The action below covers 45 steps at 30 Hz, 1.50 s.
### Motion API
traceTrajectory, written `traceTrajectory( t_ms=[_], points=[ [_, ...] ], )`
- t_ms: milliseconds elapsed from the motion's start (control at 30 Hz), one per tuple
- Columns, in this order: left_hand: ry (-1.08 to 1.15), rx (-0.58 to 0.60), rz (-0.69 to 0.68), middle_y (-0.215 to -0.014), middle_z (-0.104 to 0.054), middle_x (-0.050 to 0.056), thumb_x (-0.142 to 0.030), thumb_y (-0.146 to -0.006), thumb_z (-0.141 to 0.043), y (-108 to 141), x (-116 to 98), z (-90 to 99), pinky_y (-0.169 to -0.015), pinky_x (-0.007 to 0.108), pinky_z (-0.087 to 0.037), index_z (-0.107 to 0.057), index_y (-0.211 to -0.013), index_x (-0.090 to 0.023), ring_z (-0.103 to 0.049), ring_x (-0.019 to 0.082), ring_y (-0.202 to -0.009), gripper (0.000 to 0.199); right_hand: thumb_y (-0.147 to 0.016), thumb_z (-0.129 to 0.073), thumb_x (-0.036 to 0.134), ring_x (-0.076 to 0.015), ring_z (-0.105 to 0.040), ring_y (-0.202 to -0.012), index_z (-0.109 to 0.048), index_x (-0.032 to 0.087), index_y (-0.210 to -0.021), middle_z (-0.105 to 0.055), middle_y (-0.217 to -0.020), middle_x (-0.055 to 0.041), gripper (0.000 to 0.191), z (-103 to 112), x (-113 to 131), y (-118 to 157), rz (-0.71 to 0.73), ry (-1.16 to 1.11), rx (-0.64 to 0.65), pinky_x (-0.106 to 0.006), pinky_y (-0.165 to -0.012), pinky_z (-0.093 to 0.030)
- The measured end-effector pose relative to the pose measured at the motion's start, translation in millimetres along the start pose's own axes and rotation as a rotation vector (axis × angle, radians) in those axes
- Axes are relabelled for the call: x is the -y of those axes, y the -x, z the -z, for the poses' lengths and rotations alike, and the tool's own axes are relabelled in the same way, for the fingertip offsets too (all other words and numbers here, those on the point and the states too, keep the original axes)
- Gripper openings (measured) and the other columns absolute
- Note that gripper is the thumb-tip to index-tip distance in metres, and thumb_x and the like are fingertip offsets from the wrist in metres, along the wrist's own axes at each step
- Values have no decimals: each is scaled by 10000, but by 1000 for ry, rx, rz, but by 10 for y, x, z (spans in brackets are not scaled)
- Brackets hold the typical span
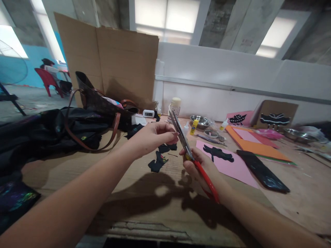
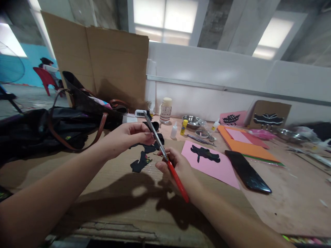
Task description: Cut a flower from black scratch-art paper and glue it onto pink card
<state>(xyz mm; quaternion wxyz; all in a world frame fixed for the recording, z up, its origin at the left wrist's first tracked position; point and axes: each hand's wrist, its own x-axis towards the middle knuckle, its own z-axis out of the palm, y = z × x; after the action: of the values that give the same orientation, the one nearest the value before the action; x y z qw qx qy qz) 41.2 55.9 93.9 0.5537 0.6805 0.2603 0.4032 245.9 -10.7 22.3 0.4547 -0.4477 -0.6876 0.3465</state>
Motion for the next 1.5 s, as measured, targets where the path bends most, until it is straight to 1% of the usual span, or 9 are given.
traceTrajectory(
  t_ms=[200,333,567,667,767,900,1067,1233,1500],
  points=[
    [-110,-4,-35,-777,-720,23,-392,-773,-775,-7,29,23,-793,321,-528,-703,-792,-171,-675,163,-774,234,-923,-612,646,-127,-373,-628,-560,205,-1144,-448,-802,31,496,72,23,-62,-33,60,-38,-274,-562,-316],
    [-89,-38,-61,-771,-728,16,-347,-755,-796,-23,35,37,-781,314,-541,-739,-838,-173,-677,156,-750,201,-926,-592,669,-128,-344,-625,-560,196,-1152,-424,-783,36,525,102,16,-89,-27,86,-18,-278,-560,-295],
    [-42,-144,-109,-855,-759,33,-349,-764,-833,-32,56,57,-826,314,-570,-757,-878,-178,-702,160,-802,219,-894,-596,745,-137,-376,-656,-553,206,-1187,-461,-831,18,615,76,-20,-72,-14,19,36,-279,-582,-322],
    [1,-146,-114,-862,-751,31,-367,-745,-861,-34,63,56,-857,329,-578,-739,-864,-176,-703,165,-825,255,-885,-583,775,-134,-376,-644,-561,208,-1172,-459,-818,22,636,67,-14,-66,-5,30,37,-282,-585,-330],
    [18,-151,-125,-845,-739,27,-370,-728,-874,-31,55,49,-868,346,-579,-718,-844,-175,-701,170,-825,275,-878,-577,792,-128,-357,-625,-577,213,-1159,-444,-802,30,643,46,-7,-57,4,30,6,-281,-573,-318],
    [27,-142,-145,-839,-726,15,-310,-733,-851,-18,35,32,-858,334,-567,-697,-846,-173,-699,161,-814,235,-873,-615,769,-125,-381,-628,-580,219,-1160,-451,-792,34,621,12,6,-40,-19,-24,9,-279,-579,-331],
    [73,-132,-239,-849,-703,-25,-218,-745,-812,-25,24,10,-841,286,-541,-619,-889,-183,-693,131,-822,243,-854,-607,804,-118,-371,-626,-578,216,-1166,-460,-809,31,667,-4,43,-22,-31,-24,18,-288,-594,-333],
    [11,-104,-272,-843,-699,-23,-200,-782,-761,-10,8,-13,-812,271,-522,-572,-921,-191,-687,128,-821,235,-846,-616,810,-113,-365,-620,-562,222,-1166,-442,-796,40,672,-11,61,-10,-44,-72,38,-283,-594,-329],
    [-18,-111,-299,-852,-675,-23,-151,-799,-719,-2,8,-16,-804,258,-520,-564,-924,-189,-675,113,-807,203,-873,-583,805,-122,-382,-615,-566,232,-1161,-449,-796,30,642,7,83,1,-22,-18,53,-287,-576,-343]
  ],
)
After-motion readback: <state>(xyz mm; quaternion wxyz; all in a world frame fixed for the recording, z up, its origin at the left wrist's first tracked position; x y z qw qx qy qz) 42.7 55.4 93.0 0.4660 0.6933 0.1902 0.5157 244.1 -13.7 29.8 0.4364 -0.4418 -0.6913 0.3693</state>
